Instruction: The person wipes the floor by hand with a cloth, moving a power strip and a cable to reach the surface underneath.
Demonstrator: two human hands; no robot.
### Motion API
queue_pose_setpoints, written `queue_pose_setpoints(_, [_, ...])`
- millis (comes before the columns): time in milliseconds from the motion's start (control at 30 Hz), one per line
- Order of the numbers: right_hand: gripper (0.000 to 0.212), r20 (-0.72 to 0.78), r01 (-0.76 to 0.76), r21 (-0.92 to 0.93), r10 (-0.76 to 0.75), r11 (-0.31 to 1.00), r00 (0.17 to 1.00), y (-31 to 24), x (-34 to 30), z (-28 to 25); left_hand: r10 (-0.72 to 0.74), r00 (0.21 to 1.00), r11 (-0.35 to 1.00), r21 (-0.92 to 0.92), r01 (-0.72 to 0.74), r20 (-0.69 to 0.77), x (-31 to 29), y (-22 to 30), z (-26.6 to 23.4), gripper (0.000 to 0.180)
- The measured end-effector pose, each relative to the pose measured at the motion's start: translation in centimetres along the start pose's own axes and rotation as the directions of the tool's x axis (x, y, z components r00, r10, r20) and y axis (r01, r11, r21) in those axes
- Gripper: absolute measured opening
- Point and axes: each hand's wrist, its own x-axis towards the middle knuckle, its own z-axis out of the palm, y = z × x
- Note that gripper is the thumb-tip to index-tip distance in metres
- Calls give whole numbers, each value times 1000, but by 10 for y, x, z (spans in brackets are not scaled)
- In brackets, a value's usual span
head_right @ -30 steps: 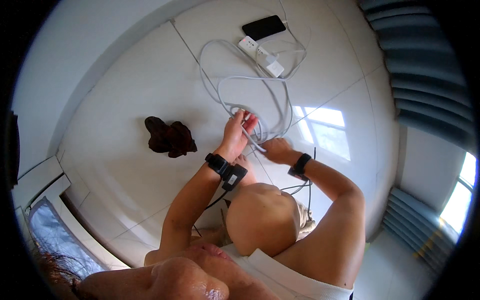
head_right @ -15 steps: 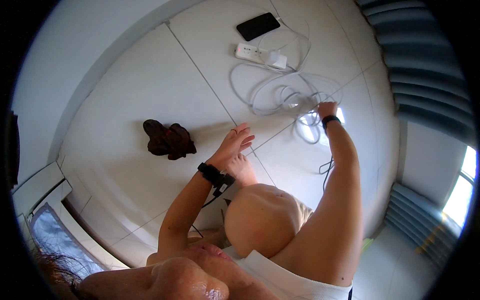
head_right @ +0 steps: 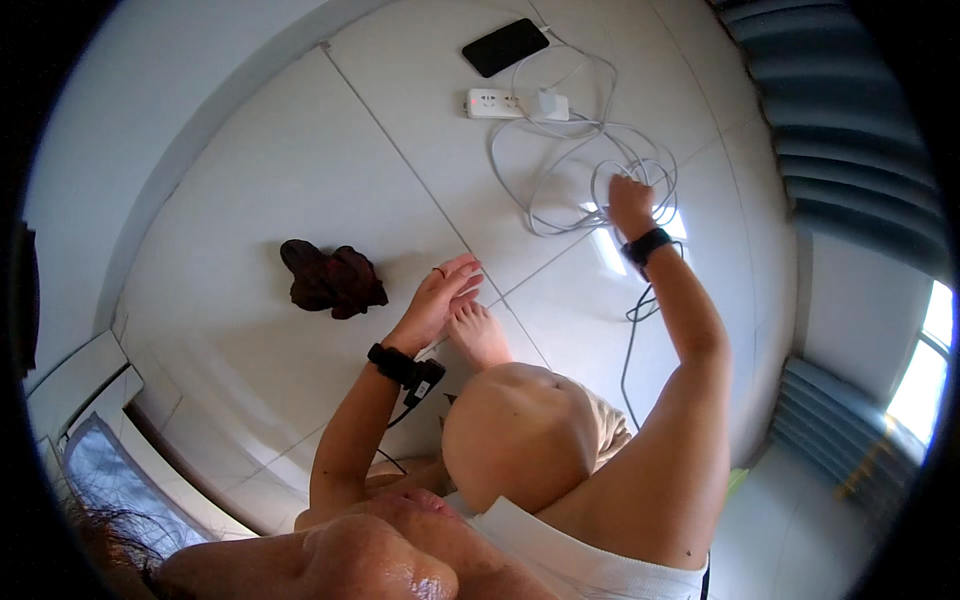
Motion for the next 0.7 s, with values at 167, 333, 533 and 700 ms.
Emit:
queue_pose_setpoints(167, [77,-49,194,342,-188,919,981,-71,-32,-35,58,998,998,-12,-58,-13,-1,11,11,52])
queue_pose_setpoints(333, [73,-58,224,419,-221,880,974,-82,-17,-19,85,996,996,-30,-85,-23,-2,15,11,48])
queue_pose_setpoints(533, [52,-152,83,370,-28,925,988,-29,42,9,45,996,996,-72,-50,-72,-1,12,3,46])
queue_pose_setpoints(700, [36,-183,-34,98,52,995,982,2,60,10,44,997,992,-111,-52,-70,2,12,5,44])
